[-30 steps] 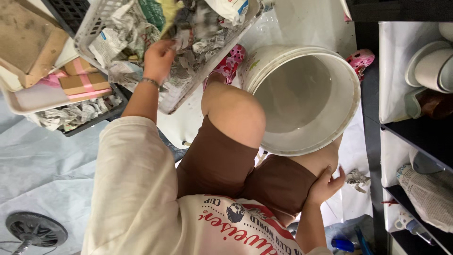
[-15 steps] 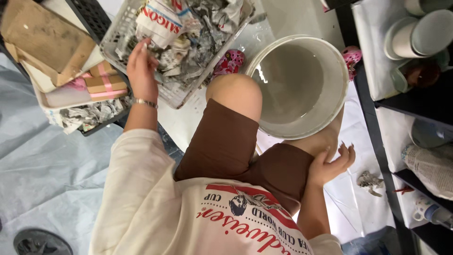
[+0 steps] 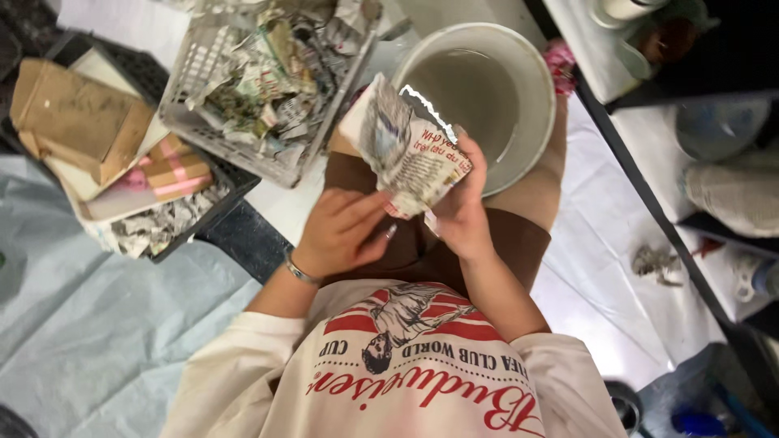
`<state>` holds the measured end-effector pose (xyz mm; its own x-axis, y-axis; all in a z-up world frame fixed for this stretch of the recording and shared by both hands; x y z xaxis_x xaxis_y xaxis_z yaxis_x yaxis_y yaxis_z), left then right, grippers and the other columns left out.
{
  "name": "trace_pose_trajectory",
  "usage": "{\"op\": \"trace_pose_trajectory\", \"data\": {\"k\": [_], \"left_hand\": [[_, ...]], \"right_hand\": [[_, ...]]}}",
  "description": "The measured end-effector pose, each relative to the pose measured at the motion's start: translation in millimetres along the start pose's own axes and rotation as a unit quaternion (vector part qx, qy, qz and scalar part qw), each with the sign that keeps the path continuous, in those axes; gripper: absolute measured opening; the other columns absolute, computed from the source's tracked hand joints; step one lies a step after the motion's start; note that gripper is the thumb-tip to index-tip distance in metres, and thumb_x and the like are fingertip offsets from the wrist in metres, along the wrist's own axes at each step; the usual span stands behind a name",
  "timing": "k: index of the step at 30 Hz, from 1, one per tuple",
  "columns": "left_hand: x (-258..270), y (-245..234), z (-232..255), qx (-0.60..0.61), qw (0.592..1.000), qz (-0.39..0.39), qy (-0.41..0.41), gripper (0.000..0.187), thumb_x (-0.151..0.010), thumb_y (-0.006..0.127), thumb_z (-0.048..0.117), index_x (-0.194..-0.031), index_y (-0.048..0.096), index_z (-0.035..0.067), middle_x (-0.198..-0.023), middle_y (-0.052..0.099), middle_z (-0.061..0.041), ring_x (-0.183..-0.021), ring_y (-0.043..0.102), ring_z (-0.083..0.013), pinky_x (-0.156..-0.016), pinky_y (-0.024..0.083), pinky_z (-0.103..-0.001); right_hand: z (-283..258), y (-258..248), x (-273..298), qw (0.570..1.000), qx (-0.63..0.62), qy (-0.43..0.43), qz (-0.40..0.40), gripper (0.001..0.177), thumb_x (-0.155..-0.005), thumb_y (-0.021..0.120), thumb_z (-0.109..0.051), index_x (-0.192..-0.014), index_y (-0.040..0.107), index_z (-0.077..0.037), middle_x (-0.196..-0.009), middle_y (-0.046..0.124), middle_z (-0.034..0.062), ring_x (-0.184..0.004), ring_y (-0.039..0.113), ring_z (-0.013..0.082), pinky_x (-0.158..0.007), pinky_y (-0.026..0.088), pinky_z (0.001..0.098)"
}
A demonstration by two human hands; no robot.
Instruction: The person sits on the floor and wraps clear glass cups with newspaper. They unfold newspaper sheets, place a cup on the paper, and roll it tightly before placing the wrapped item on a nearby shelf.
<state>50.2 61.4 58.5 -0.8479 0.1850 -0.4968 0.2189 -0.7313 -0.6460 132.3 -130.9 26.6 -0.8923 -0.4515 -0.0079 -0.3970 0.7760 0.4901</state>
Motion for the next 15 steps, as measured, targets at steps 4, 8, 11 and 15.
{"op": "trace_pose_trajectory", "data": {"k": [4,8,11,15], "left_hand": [[-7.6,14.4,21.7,0.071,0.996,-0.047,-0.004,0.038,-0.082,0.079,0.014,-0.118,0.071,0.006,-0.125,0.068,-0.004,-0.096,0.063,-0.025,-0.085,0.05,-0.04],[-3.8,37.8,27.0,0.139,0.987,-0.029,-0.076,0.031,-0.087,0.079,0.012,-0.117,0.071,0.013,-0.123,0.065,0.0,-0.103,0.061,-0.0254,-0.092,0.049,-0.037],[-7.5,55.5,31.3,0.146,0.976,0.055,-0.155,0.043,-0.091,0.078,0.012,-0.131,0.063,0.012,-0.139,0.051,-0.011,-0.128,0.051,-0.0293,-0.111,0.043,-0.039],[-22.4,70.7,27.2,0.327,0.921,0.047,-0.208,0.06,-0.104,0.061,0.021,-0.158,0.041,0.006,-0.16,0.038,-0.016,-0.153,0.037,-0.0255,-0.129,0.028,-0.04]], "right_hand": [[-4.9,-32.1,21.4,0.995,0.0,0.008,0.102,0.052,-0.104,0.075,-0.004,-0.143,0.041,-0.006,-0.132,0.056,0.0096,-0.12,0.06,0.0202,-0.105,0.051,0.0359],[-3.0,-61.6,52.7,0.986,0.039,0.012,0.161,0.035,-0.108,0.064,0.002,-0.14,0.051,-0.002,-0.132,0.064,0.0096,-0.119,0.063,0.0181,-0.106,0.052,0.0347],[-2.0,-64.4,69.1,0.983,0.072,0.029,0.164,0.038,-0.108,0.06,-0.002,-0.145,0.053,0.001,-0.135,0.065,0.0091,-0.123,0.062,0.016,-0.11,0.049,0.0317],[-12.9,-47.0,73.2,0.987,0.119,0.061,0.093,0.054,-0.106,0.062,-0.007,-0.157,0.044,0.002,-0.15,0.057,0.0119,-0.135,0.056,0.0195,-0.118,0.044,0.0334]]}}
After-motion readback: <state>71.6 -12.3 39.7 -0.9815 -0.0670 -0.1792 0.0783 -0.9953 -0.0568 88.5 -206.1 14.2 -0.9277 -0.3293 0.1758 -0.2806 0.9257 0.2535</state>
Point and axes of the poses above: each hand's wrist, its own x-axis away from the middle knuckle, its own y-axis out of the palm, z = x × y, the point moved 4 cm from there along -x, towards the middle knuckle
